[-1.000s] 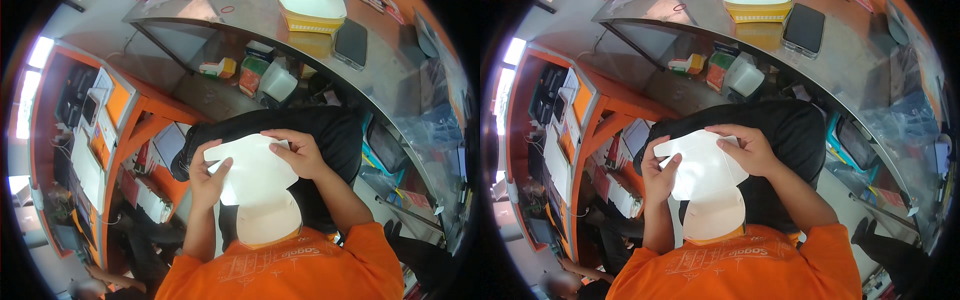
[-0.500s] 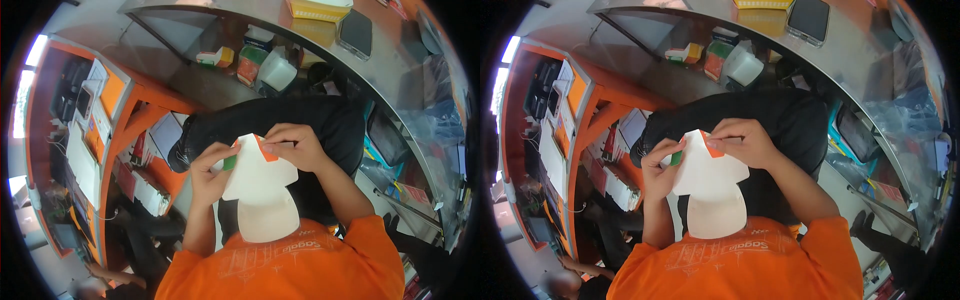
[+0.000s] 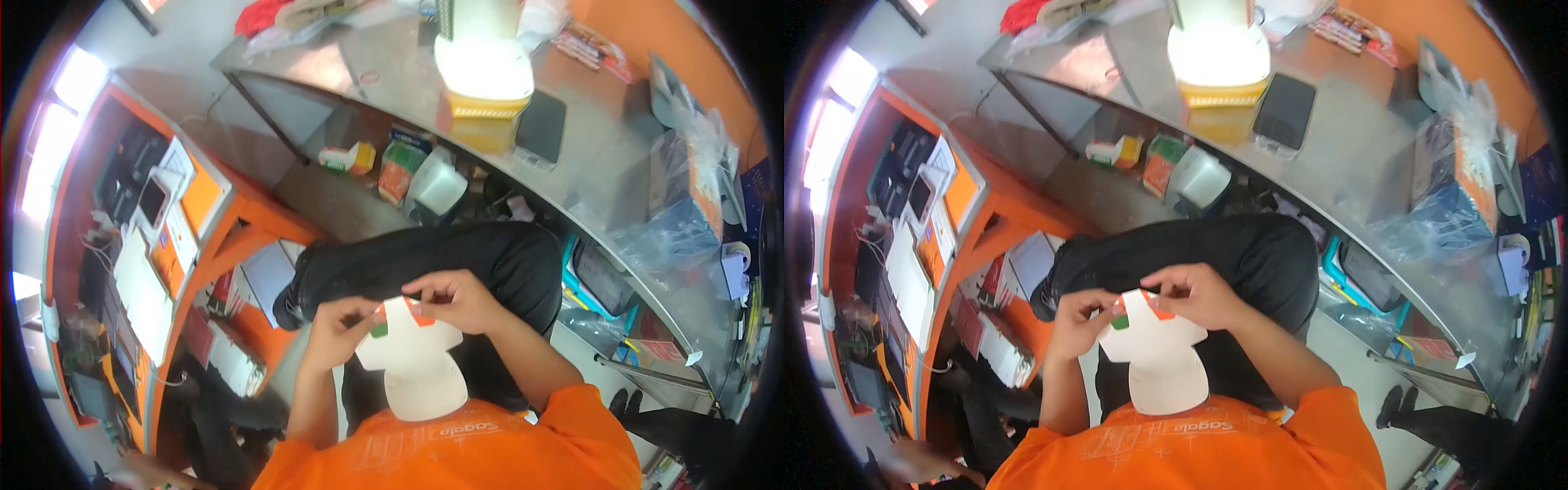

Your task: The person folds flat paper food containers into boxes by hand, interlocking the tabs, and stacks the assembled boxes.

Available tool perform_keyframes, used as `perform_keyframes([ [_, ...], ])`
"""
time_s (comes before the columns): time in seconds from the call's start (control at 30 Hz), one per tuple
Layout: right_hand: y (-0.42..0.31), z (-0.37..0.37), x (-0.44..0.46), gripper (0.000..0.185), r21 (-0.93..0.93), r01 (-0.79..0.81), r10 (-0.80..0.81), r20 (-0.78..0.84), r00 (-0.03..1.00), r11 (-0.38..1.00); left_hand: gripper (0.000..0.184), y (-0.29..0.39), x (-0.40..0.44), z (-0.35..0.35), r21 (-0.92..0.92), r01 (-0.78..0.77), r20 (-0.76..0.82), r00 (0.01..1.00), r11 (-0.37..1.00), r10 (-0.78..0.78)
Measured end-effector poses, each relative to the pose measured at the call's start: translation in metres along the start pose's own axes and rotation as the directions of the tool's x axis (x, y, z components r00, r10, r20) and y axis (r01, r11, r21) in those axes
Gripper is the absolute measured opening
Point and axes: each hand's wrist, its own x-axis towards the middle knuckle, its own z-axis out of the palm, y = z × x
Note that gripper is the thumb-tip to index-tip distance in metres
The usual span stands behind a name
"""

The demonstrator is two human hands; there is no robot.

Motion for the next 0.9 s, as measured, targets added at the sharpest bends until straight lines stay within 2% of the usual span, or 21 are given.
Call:
perform_keyframes([
  [0.1,-0.006,-0.002,-0.003,0.018,-0.028,-0.040,0.039,-0.011,0.999,0.999,0.004,0.008,0.004,0.008,-0.037,0.019,-0.009,1.000,0.999,-0.019],
  [0.17,-0.010,-0.001,-0.008,0.016,-0.026,0.011,-0.012,-0.043,0.999,1.000,0.004,0.008,0.008,0.010,-0.027,0.005,0.006,1.000,1.000,-0.005],
  [0.27,-0.030,-0.006,-0.020,0.011,-0.217,0.192,-0.210,-0.064,0.976,0.957,0.006,0.001,0.012,0.014,-0.089,0.031,0.033,0.999,0.996,-0.028],
  [0.37,-0.034,-0.012,-0.027,0.011,-0.326,0.286,-0.320,-0.054,0.946,0.901,0.007,0.014,0.017,0.028,-0.125,0.016,0.005,1.000,0.992,-0.015],
  [0.47,-0.035,-0.019,-0.033,0.011,-0.249,0.307,-0.333,-0.072,0.940,0.919,0.007,0.003,0.023,0.033,-0.130,-0.032,0.013,0.999,0.991,0.034],
  [0.57,-0.053,-0.038,-0.050,0.008,-0.451,0.386,-0.472,-0.093,0.877,0.805,0.007,0.009,0.037,0.041,-0.119,-0.059,0.055,0.996,0.991,0.066],
  [0.63,-0.075,-0.058,-0.069,0.008,-0.653,0.465,-0.720,-0.182,0.670,0.597,0.008,0.009,0.046,0.045,-0.085,-0.063,0.078,0.995,0.994,0.070],
  [0.7,-0.091,-0.080,-0.091,0.012,-0.819,0.416,-0.894,-0.237,0.381,0.395,0.008,0.010,0.057,0.057,-0.117,-0.056,0.130,0.989,0.992,0.071],
  [0.77,-0.108,-0.103,-0.120,0.014,-0.942,0.169,-0.940,-0.246,0.235,0.289,0.009,0.010,0.070,0.070,-0.154,-0.040,0.188,0.980,0.987,0.069],
  [0.87,-0.108,-0.136,-0.139,0.014,-0.965,-0.122,-0.931,-0.258,0.257,0.234,0.010,0.008,0.091,0.089,-0.142,-0.023,0.223,0.973,0.990,0.054],
  [0.9,-0.107,-0.136,-0.139,0.014,-0.970,-0.091,-0.932,-0.240,0.272,0.224,0.010,0.007,0.099,0.094,-0.138,-0.021,0.227,0.972,0.990,0.052],
])
